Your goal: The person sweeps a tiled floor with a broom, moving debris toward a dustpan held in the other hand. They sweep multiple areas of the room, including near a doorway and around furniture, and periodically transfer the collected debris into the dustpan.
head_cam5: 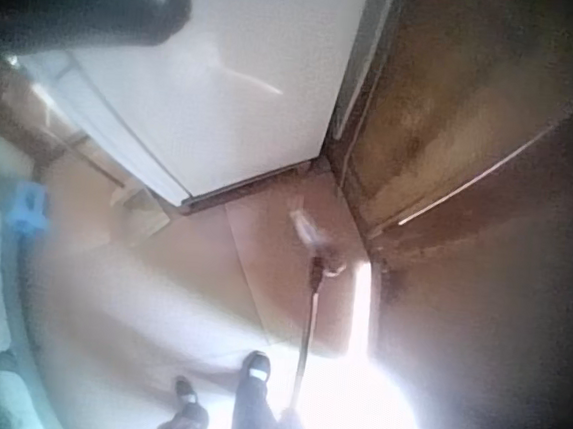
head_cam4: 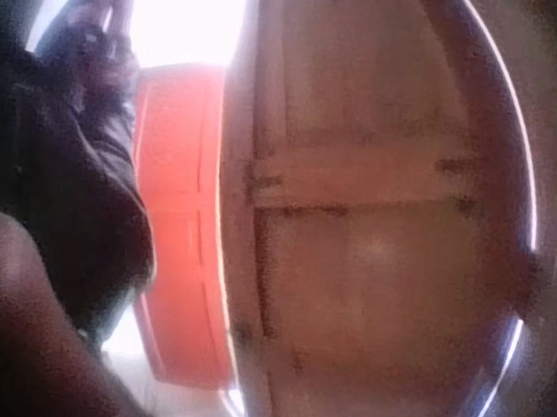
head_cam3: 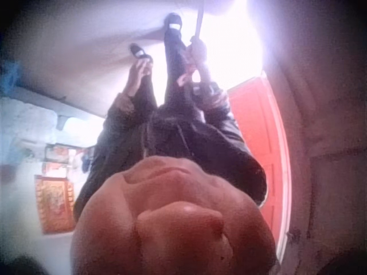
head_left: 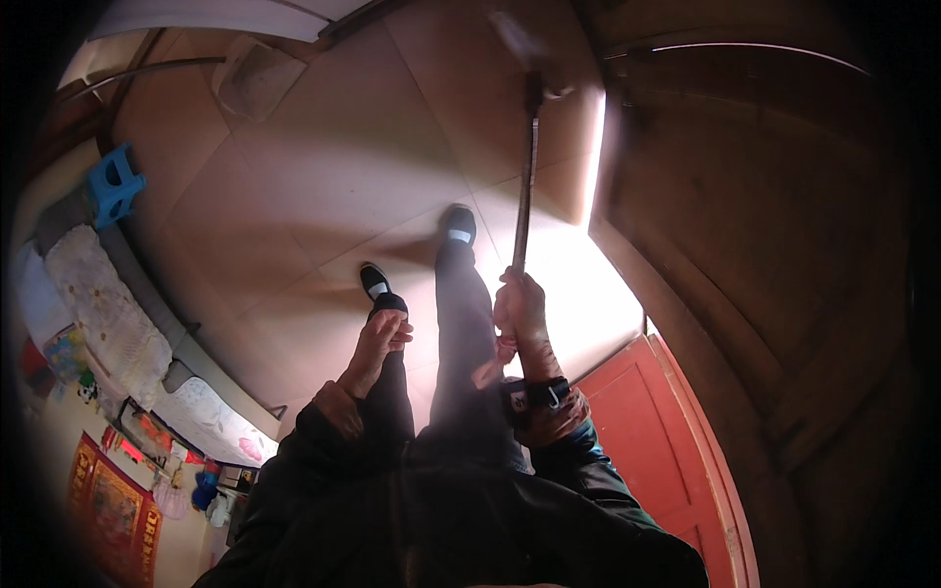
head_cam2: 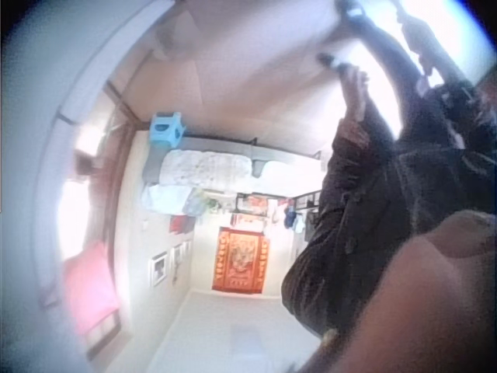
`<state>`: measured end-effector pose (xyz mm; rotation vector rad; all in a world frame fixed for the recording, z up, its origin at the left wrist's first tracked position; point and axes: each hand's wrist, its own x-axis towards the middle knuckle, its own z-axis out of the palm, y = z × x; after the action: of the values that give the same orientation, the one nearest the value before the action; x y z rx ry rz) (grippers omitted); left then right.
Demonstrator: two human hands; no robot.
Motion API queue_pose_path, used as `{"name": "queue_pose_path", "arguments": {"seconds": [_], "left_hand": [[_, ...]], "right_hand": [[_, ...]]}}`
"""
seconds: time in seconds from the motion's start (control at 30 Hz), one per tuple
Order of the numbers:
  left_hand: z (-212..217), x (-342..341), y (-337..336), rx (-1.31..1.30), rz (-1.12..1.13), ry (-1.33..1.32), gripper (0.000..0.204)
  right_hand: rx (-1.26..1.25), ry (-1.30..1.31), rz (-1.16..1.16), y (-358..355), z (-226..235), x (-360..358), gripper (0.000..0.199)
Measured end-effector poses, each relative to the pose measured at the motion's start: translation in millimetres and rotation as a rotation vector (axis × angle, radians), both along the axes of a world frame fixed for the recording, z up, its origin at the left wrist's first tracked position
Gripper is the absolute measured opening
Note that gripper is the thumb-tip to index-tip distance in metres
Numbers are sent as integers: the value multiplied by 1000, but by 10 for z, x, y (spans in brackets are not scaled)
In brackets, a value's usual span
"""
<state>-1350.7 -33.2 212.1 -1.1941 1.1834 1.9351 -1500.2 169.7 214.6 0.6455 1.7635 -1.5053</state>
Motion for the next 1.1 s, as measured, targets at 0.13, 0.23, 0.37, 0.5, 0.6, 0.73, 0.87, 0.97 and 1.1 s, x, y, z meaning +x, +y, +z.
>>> {"name": "queue_pose_path", "arguments": {"seconds": [0.13, 0.23, 0.37, 0.5, 0.6, 0.73, 0.87, 0.97, 1.1], "left_hand": [[-33, 27, -34, -10, 17, -25, 33], [-40, 72, -16, 52, 17, -20, 34], [-6, 144, -33, 44, 23, -20, 35], [30, 158, -88, 9, 46, 4, 34], [35, 144, -89, 54, 67, -33, 31], [-1, 212, -170, 25, 93, 4, 31], [-43, 429, -354, 31, 154, -11, 30], [-106, 524, -395, 37, 198, 14, 29], [-194, 523, -278, 50, 210, 6, 31]], "right_hand": [[-68, -309, -482, -300, -318, -332, 25], [-400, -213, -444, -464, -427, -357, 30], [-404, -214, -346, -297, -237, -275, 28], [-112, -64, -85, -441, -257, -684, 32], [-447, -43, -44, -909, -437, -1211, 34], [-293, 21, -59, -1463, -614, -1430, 35], [37, -100, -33, -1322, -744, -1285, 32], [34, 387, 317, -1288, -1061, -1282, 31], [101, 265, 218, -1499, -1438, -1300, 29]]}}
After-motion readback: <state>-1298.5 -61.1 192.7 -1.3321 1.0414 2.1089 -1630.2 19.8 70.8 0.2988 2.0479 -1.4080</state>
